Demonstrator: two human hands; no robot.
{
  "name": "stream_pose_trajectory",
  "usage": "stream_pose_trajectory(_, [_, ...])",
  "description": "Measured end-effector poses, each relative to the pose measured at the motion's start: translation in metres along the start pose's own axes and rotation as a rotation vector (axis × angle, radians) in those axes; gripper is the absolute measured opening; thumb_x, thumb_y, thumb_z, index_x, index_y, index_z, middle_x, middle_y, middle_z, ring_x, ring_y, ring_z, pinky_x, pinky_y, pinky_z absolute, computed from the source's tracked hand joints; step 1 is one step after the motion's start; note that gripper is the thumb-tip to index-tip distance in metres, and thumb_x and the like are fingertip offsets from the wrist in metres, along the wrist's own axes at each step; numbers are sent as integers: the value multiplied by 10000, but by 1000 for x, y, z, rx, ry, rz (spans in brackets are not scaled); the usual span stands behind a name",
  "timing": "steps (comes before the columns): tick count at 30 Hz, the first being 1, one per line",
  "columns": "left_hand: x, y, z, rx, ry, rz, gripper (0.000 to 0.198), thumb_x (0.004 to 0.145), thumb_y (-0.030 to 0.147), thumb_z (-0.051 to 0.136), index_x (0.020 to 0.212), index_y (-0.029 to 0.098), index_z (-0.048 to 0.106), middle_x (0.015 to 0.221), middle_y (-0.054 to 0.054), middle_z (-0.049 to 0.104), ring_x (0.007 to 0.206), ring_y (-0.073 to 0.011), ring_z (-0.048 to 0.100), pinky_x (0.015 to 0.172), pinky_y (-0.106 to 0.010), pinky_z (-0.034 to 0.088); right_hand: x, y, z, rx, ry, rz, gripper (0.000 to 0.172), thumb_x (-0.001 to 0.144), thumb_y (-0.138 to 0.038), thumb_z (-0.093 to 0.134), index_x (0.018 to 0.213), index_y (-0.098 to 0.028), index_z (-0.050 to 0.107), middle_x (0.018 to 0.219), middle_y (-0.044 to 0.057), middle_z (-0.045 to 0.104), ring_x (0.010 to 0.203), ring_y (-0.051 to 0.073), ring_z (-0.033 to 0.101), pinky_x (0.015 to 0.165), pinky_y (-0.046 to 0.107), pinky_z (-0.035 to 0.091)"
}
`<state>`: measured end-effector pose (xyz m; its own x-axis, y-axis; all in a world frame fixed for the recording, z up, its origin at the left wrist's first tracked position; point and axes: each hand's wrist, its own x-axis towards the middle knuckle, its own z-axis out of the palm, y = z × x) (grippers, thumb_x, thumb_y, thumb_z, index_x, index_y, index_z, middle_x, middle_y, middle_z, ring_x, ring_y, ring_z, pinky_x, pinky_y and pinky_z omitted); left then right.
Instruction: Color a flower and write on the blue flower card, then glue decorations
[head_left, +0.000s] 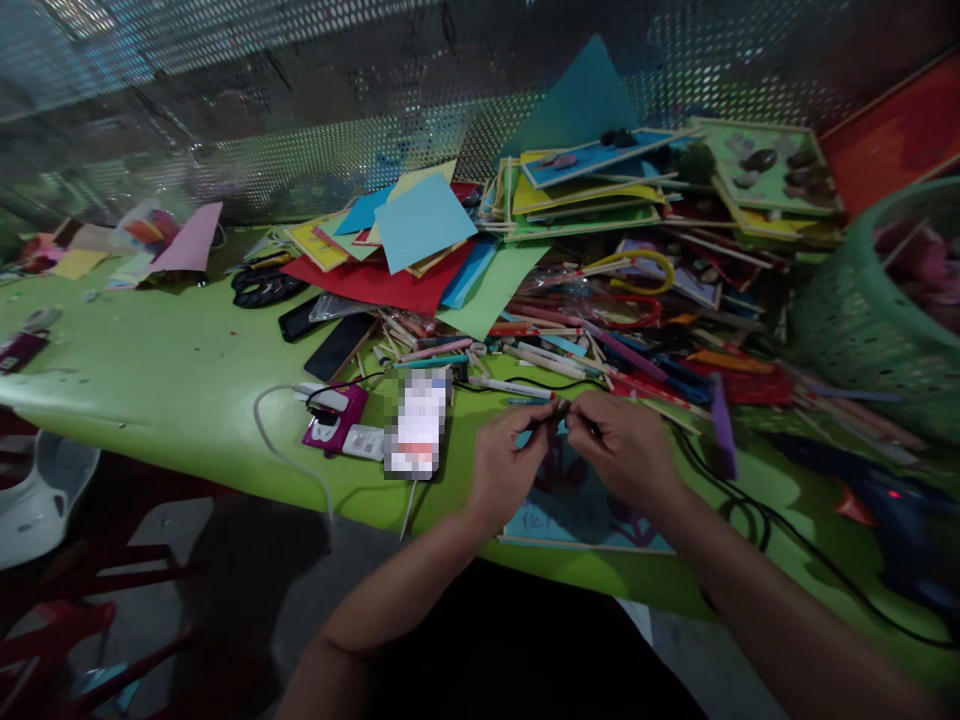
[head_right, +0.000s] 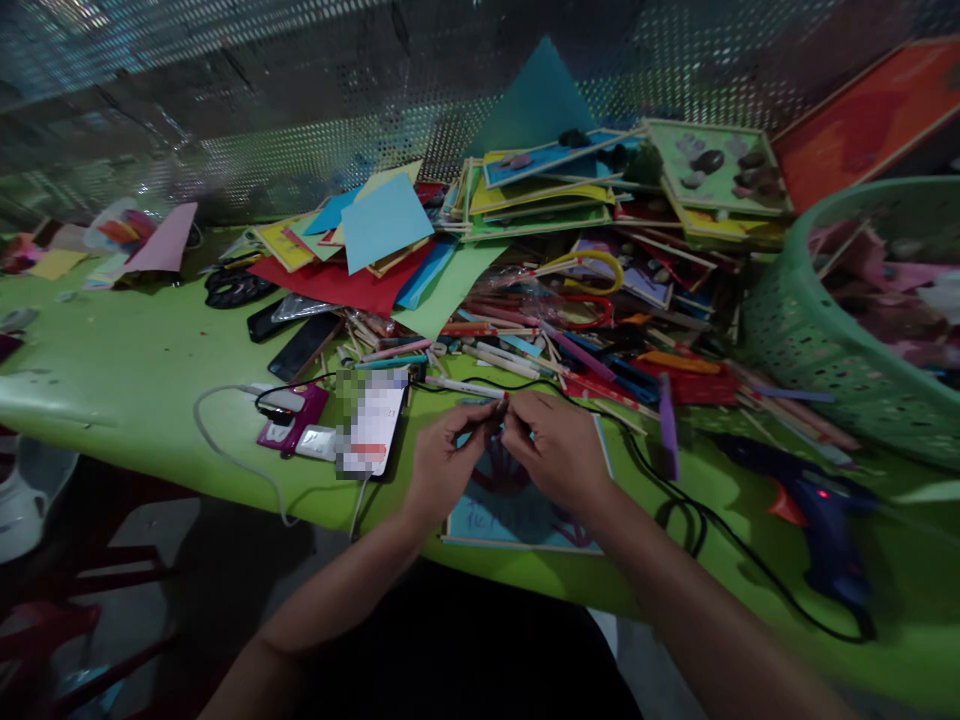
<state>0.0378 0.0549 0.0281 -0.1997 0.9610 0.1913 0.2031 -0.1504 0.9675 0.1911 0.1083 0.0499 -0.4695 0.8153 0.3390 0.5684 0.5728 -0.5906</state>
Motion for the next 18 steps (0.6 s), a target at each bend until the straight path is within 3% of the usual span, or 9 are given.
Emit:
stream_pose_trajectory(5, [3,2,2,-198,-25,-228,209,857,233,667,1029,177,770,1042,-66,794,953,-191,734,904,-327,564,0,1,-3,157,-33,118,252,893,-237,491,644,-228,454,587,-25,482,566,138,444,568,273,302])
stream_pose_trajectory(9, [5,2,1,-258,9,-285,210,865,253,664,1029,166,761,1032,-69,790,957,-181,724,929,-328,556,4,3,-7,246,-131,165,270,971,-379,463,770,-220,548,628,-25,529,578,144,469,570,270,321])
stream_pose_trajectory(13, [3,3,0,-186,33,-216,223,887,246,645,1069,174,752,1059,-73,780,965,-180,722,912,-323,561,6,5,-6,169,-181,198,345,975,-512,459,788,-226,508,635,-23,540,572,154,480,564,276,303])
stream_pose_trajectory(18, [0,5,0,12,10,-42,216,897,201,629,1075,206,751,1061,-65,780,985,-188,714,923,-335,550,5,6,-1,157,-251,144,323,996,-446,414,753,-239,463,677,1,566,609,169,509,580,286,322])
